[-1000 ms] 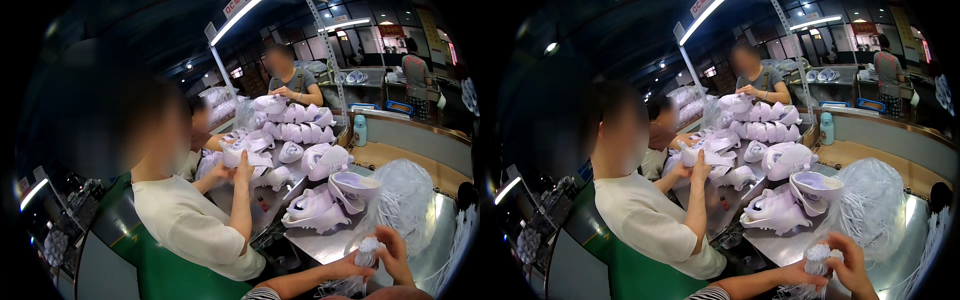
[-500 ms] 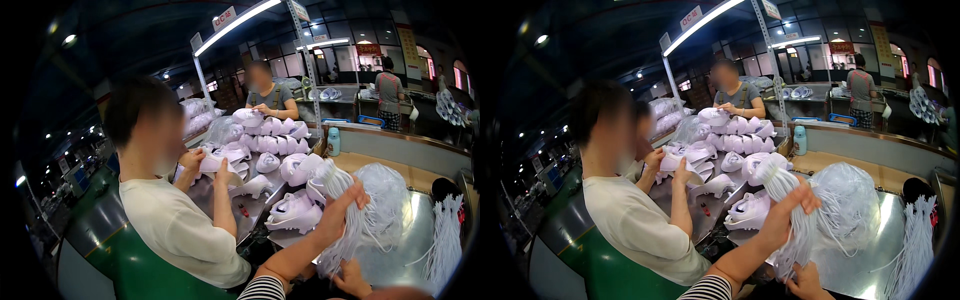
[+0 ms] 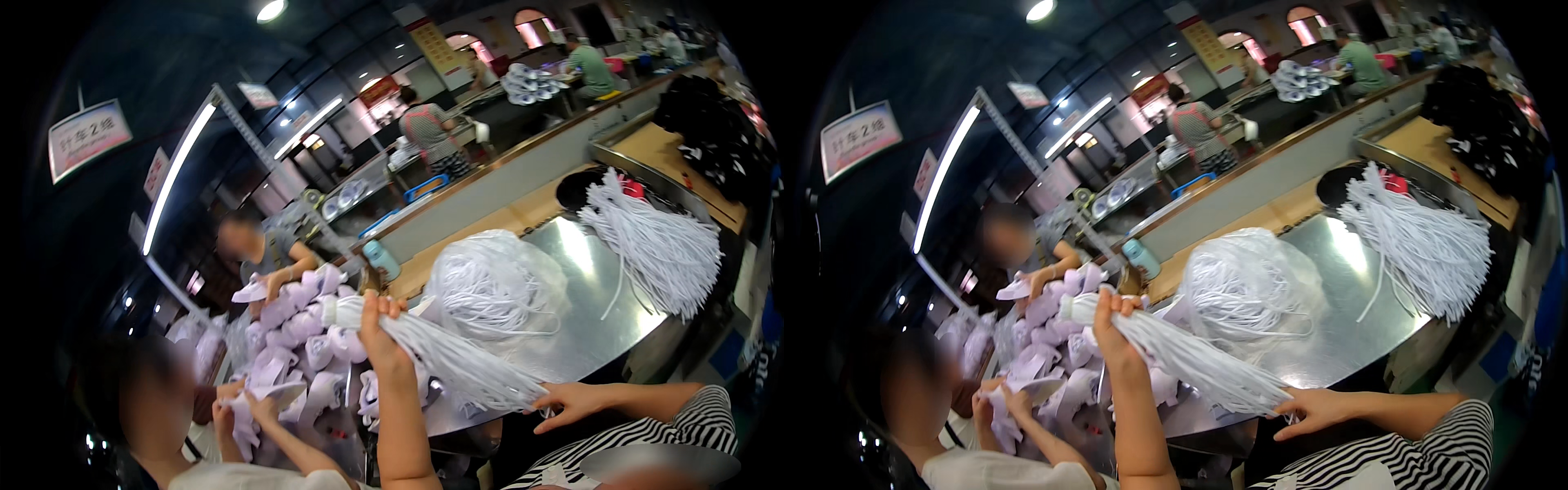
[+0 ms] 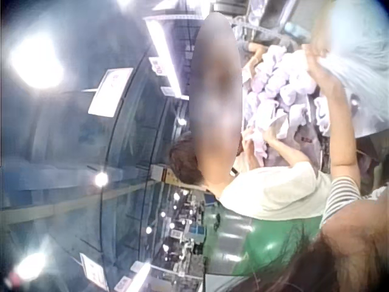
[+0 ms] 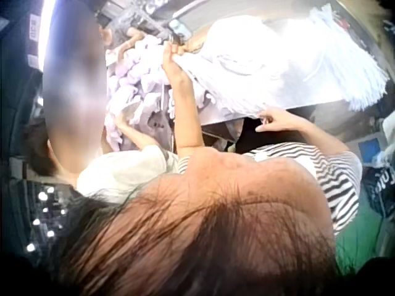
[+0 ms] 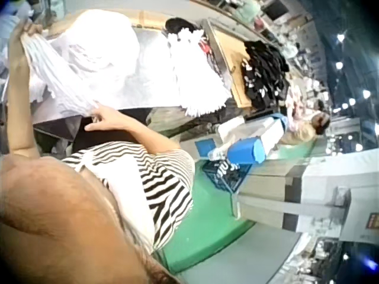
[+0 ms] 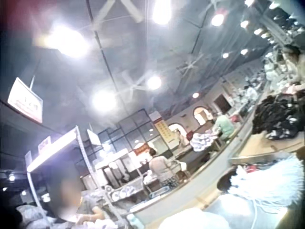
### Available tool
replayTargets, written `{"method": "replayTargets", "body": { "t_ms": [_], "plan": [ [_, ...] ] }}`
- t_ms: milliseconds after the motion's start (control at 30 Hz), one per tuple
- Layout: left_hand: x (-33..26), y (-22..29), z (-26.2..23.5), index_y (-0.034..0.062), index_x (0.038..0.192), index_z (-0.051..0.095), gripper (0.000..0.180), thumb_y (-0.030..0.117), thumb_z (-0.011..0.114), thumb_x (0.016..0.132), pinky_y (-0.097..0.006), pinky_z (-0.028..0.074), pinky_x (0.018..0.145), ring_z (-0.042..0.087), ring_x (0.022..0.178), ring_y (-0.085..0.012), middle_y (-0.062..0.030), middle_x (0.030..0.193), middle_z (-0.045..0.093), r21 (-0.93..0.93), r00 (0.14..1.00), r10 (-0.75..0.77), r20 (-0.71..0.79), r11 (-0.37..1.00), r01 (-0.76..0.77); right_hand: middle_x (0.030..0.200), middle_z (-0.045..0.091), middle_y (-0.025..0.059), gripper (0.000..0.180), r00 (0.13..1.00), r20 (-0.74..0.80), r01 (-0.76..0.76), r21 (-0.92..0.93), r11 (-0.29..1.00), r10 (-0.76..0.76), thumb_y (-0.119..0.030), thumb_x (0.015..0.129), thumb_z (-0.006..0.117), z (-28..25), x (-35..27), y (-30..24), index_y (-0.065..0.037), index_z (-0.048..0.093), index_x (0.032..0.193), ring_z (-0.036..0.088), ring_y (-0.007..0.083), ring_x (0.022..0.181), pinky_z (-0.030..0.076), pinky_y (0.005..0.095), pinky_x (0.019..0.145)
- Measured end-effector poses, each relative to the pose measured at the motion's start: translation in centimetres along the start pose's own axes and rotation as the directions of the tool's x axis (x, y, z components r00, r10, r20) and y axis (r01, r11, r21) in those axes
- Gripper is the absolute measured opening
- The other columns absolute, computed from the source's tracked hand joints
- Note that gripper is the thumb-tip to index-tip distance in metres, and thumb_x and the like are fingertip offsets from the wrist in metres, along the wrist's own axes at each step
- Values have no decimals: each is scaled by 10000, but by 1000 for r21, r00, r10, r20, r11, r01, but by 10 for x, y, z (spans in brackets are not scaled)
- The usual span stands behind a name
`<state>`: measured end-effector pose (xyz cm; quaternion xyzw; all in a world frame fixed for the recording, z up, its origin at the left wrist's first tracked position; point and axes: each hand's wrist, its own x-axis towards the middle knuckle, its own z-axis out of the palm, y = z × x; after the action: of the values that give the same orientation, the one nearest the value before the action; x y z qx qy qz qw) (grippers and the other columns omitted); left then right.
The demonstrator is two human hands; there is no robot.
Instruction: The person bundles white shoelaces by hand, taking a group of laces and wrapping another lace around them to secure the bundle.
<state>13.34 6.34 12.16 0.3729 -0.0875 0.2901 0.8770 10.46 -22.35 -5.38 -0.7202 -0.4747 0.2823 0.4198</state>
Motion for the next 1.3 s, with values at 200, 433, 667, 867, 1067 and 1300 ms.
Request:
{"method": "replayTargets", "body": {
  "t_ms": [200, 433, 667, 867, 1067, 1300],
  "plan": [
    [7, 6, 21, 114, 785, 462, 212, 196, 609, 914, -289, 433, 634, 417, 594, -107, 16, 665, 428, 33, 996, 55, -75, 998, -53, 1368, 370, 210, 634, 998, -64, -25, -353, 935, 3, -547, 827, 618, 4, -18, -12, -201, 488, 1343, 641, 328, 879, 524, 365, 739],
    [49, -11, -21, 95, 765, 461, 257, 206, 670, 866, -233, 397, 529, 418, 540, -110, -1, 647, 437, -9, 995, 66, -76, 998, -67, 940, 578, 126, 641, 997, -75, -54, -430, 901, 24, -556, 800, 634, 6, -33, -41, -187, 510, 1309, 638, 288, 718, 490, 348, 568],
    [81, 0, -71, 39, 791, 488, 163, 91, 621, 868, -275, 409, 498, 442, 510, -137, -26, 635, 456, 81, 932, 183, -312, 983, -165, 1248, 502, 142, 369, 989, 29, 146, -286, 947, -143, -511, 766, 702, 12, -35, -35, -151, 741, 835, 659, 189, 669, 514, 249, 634],
    [71, -26, -66, 44, 801, 548, 159, 159, 635, 868, -281, 399, 489, 479, 509, -117, -23, 646, 511, 314, 974, 188, -127, 939, -140, 1206, 508, 143, 505, 986, -93, 127, -150, 981, -142, -296, 838, 701, -8, -21, -42, -199, 531, 1303, 661, 181, 744, 545, 297, 682],
    [-6, -9, 40, 34, 782, 536, 183, 146, 616, 902, -245, 393, 547, 514, 602, -86, -18, 651, 523, 715, 886, -40, 463, 607, -347, 1197, 520, 147, 481, 519, -688, 225, -463, 857, -507, -179, 715, 759, -57, -10, -69, -99, 585, 1156, 632, 243, 810, 508, 328, 692],
    [-31, 8, 99, 50, 834, 521, 136, 130, 601, 910, -260, 418, 626, 487, 609, -93, -4, 666, 502, 408, 914, 191, 358, 849, -337, 1201, 515, 203, 531, 720, -334, 144, -786, 602, -608, -400, 682, 751, -12, 90, -61, -130, 630, 1123, 438, 438, 1116, 384, 512, 910]
  ]
}}
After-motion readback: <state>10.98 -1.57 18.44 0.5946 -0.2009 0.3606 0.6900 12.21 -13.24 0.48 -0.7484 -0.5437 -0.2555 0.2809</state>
